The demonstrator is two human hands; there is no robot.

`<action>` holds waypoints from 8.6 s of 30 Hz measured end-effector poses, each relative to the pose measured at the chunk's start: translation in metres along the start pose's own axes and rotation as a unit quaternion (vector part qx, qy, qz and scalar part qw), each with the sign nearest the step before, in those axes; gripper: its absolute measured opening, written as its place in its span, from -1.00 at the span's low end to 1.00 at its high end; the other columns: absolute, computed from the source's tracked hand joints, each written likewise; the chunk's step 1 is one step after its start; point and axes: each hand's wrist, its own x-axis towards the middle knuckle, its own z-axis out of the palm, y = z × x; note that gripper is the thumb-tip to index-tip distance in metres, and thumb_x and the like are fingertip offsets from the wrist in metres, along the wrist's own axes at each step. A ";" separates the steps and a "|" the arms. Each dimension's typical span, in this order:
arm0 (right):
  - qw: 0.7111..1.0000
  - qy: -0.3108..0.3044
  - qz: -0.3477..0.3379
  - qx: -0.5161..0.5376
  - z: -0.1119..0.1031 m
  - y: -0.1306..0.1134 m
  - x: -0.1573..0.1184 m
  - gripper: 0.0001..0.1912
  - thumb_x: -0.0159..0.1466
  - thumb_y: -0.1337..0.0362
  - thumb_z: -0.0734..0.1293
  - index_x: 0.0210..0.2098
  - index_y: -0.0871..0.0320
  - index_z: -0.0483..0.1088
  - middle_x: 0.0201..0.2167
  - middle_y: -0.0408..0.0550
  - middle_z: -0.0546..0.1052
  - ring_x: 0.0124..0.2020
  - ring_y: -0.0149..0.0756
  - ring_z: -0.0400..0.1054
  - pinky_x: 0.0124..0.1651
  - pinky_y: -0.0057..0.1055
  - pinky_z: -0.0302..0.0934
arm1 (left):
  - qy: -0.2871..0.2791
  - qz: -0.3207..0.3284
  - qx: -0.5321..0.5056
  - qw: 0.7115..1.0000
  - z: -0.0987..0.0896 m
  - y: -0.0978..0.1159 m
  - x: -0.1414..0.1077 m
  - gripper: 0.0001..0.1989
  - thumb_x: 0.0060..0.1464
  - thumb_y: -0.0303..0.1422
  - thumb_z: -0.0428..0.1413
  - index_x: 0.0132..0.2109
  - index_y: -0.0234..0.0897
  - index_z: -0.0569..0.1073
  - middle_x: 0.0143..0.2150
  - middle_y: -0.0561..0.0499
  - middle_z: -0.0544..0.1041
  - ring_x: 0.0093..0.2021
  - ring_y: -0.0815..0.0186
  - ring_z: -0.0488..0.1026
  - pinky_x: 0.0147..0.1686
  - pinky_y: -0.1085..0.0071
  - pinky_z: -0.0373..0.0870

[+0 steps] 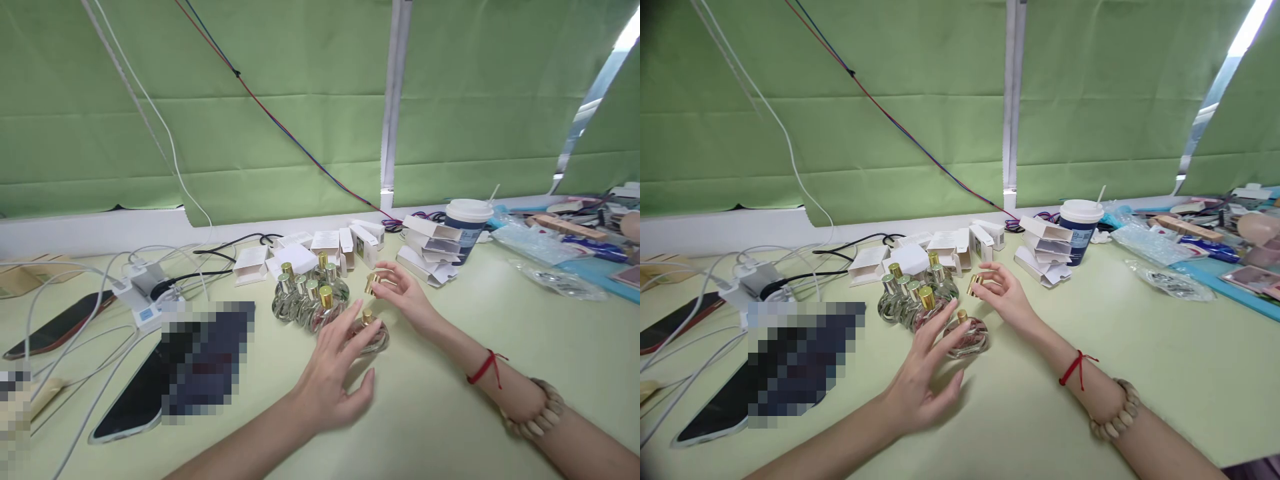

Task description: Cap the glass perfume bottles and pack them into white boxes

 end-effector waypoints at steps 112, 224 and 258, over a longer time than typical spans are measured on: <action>0.937 -0.140 -0.120 -0.297 0.015 -0.008 -0.024 -0.78 0.14 0.18 0.33 -0.21 0.08 0.39 -0.22 -0.09 0.42 -0.28 -0.36 0.34 -0.34 -0.49 0.21 | 0.235 -0.279 0.077 0.928 -0.018 -0.039 0.011 -0.35 0.05 -0.21 0.07 0.21 -0.23 -0.05 0.29 -0.24 -0.03 0.32 0.08 -0.11 0.25 0.03 -0.15; 0.978 -0.185 0.030 -0.086 -0.004 0.006 -0.008 -0.44 0.28 -0.16 0.06 0.02 0.12 0.26 -0.10 -0.02 0.39 0.02 -0.17 0.24 0.12 -0.18 0.12 | -0.164 -0.044 -0.179 0.969 -0.018 -0.037 -0.002 0.07 -0.15 -0.23 0.20 0.36 -0.26 -0.27 0.35 -0.18 -0.05 0.34 -0.05 -0.13 0.26 0.00 -0.09; 0.926 -0.039 -0.093 -0.363 0.012 -0.006 -0.028 -0.15 -0.10 0.13 0.43 0.14 0.00 0.06 0.22 0.06 -0.09 0.29 -0.07 -0.15 0.24 -0.11 -0.01 | -0.052 -0.235 -0.095 0.966 -0.001 -0.031 0.003 -0.35 0.12 -0.14 0.06 0.27 -0.12 -0.01 0.31 -0.09 0.07 0.30 0.16 0.03 0.26 0.13 0.07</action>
